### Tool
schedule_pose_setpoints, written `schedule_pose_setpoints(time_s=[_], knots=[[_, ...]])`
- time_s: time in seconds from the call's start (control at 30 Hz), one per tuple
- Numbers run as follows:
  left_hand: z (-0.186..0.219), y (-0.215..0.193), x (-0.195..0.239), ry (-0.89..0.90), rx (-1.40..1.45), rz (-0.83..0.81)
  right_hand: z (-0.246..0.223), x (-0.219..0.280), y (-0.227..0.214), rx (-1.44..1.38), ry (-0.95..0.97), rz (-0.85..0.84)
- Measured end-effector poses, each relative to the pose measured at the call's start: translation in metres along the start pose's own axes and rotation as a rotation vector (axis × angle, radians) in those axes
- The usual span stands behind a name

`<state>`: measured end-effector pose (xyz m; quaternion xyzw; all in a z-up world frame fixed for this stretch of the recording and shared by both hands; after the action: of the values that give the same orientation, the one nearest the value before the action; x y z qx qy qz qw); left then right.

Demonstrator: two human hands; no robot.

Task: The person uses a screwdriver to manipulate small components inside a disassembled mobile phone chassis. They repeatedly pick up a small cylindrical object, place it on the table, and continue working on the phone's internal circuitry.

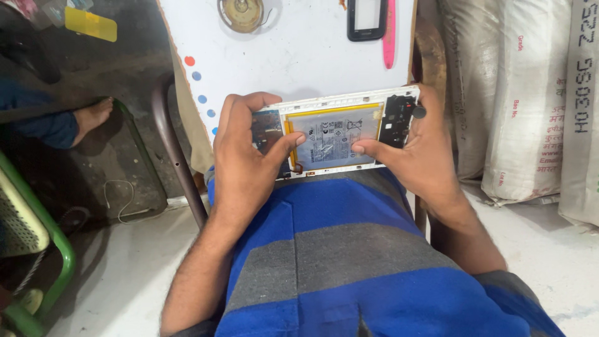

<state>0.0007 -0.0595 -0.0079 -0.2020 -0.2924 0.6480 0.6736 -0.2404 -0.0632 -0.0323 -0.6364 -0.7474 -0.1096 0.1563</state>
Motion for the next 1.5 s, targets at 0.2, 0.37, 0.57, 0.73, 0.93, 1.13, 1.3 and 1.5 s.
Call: schedule_pose_setpoints(time_s=[0.2, 0.37, 0.57, 0.73, 0.93, 1.13, 1.3, 1.5], knots=[[0.0, 0.008, 0.002, -0.021, 0.008, 0.004, 0.02, -0.002, -0.006, -0.029, 0.086, 0.034], [0.004, 0.003, -0.006, 0.023, -0.018, -0.048, 0.02, -0.006, -0.01, -0.094, 0.002, -0.02], [-0.002, -0.001, -0.009, -0.049, 0.118, -0.086, 0.02, -0.01, -0.014, -0.279, -0.044, -0.076], [-0.006, 0.006, -0.004, -0.158, 0.524, -0.148, 0.021, -0.016, -0.017, -0.32, -0.023, 0.003], [0.001, 0.004, 0.01, -0.192, 0.893, -0.175, 0.012, -0.014, -0.028, -0.498, 0.023, 0.011], [0.03, -0.02, 0.015, 0.093, 0.459, -0.116, 0.001, -0.013, -0.023, -0.587, -0.01, -0.009], [0.09, -0.044, 0.033, 0.737, -0.511, 0.231, -0.015, -0.02, -0.024, -0.673, -0.067, 0.037], [0.121, -0.037, 0.025, 0.931, -0.93, 0.25, -0.049, -0.029, -0.021, -0.721, -0.135, 0.036]])
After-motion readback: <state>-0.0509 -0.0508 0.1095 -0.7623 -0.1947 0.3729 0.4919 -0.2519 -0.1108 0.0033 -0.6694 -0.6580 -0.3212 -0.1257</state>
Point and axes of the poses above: each hand's wrist, its own x-axis away from the middle knuckle, its own y-axis out of the palm, z = x × y, the point moved 6 cm from there along -x, towards the middle knuckle, and after that the axes turned 11 degrees about -x, right-handed, at the moved point
